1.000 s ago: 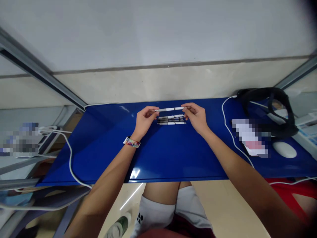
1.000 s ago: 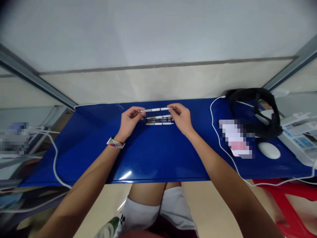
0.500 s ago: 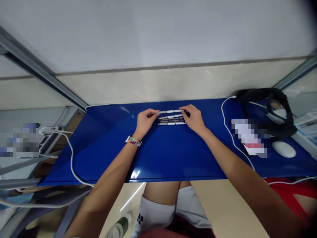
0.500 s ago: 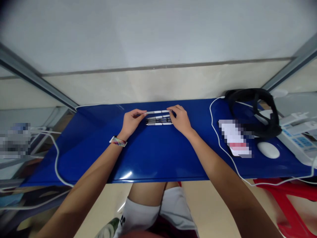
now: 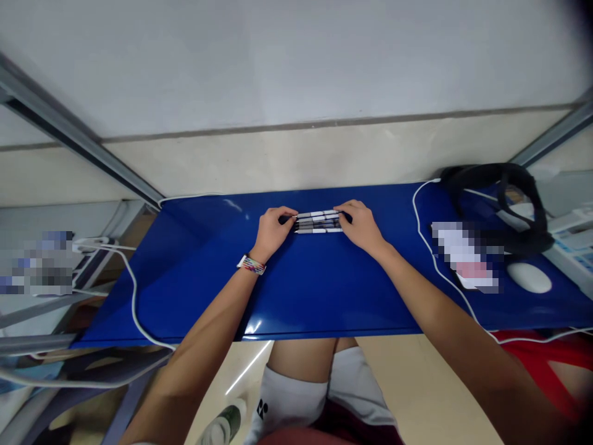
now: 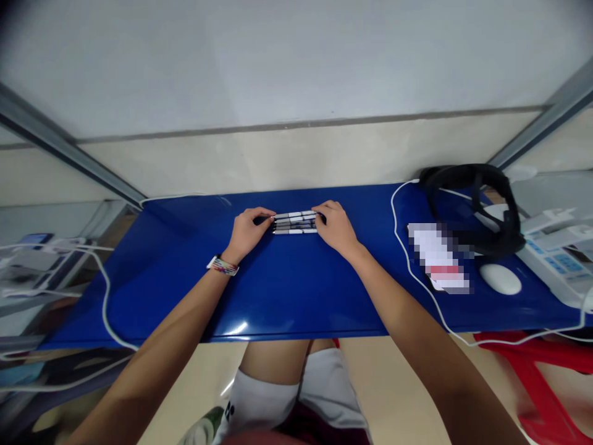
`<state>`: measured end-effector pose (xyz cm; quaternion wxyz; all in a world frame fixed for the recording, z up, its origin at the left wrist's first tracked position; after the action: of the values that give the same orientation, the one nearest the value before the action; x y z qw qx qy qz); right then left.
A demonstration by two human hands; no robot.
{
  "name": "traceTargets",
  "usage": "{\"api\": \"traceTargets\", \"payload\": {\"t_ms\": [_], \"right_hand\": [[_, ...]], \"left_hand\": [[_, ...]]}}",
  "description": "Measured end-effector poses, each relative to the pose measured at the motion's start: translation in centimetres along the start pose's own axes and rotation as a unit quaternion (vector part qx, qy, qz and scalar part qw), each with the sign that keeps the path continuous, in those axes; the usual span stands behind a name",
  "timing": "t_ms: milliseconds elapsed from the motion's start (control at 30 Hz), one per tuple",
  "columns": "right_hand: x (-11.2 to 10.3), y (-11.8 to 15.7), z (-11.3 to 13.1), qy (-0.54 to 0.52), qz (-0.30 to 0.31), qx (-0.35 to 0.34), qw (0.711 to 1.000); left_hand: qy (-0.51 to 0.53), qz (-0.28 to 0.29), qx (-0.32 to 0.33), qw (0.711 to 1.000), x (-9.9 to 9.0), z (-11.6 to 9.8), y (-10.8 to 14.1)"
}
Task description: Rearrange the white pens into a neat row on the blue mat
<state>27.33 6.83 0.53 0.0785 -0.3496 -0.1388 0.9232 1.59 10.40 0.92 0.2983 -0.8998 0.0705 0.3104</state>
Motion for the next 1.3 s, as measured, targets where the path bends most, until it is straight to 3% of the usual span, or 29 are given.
{"api": "traceTargets", "payload": {"t_ms": [267, 533, 933, 1167, 1300], "right_hand": [[-0.2, 0.1, -0.1, -0.003, 0.003, 0.01, 1.0], [-0.3, 0.3, -0.1, -0.003, 0.006, 0.021, 1.0], [-0.6, 0.4, 0.0, -0.015, -0.02, 0.005, 1.0], [-0.3, -0.2, -1.1, -0.137, -0.025, 0.06, 0.989], [0.8, -0.7, -2.6, -0.237, -0.017, 0.101, 0.966]], "left_hand": [[-0.015, 0.019, -0.007, 1.0, 0.2, 0.1, 0.0], [0.033, 0.0, -0.015, 0.999, 0.1, 0.8, 0.0], [0.069, -0.016, -0.023, 0.997, 0.1, 0.1, 0.1], [0.216, -0.031, -0.022, 0.976, 1.7, -1.4, 0.3], [0.362, -0.046, -0.062, 0.929, 3.4, -0.3, 0.0]]}}
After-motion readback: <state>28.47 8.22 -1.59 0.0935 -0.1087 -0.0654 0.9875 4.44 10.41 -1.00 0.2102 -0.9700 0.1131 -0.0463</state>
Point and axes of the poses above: each hand's wrist, its own y-axis away from the middle knuckle, its own x-axis out of the palm, z = x × y, the point moved 9 cm from there along -y, towards the middle knuckle, and after that the axes turned 11 degrees about x, right-handed, at the moved point
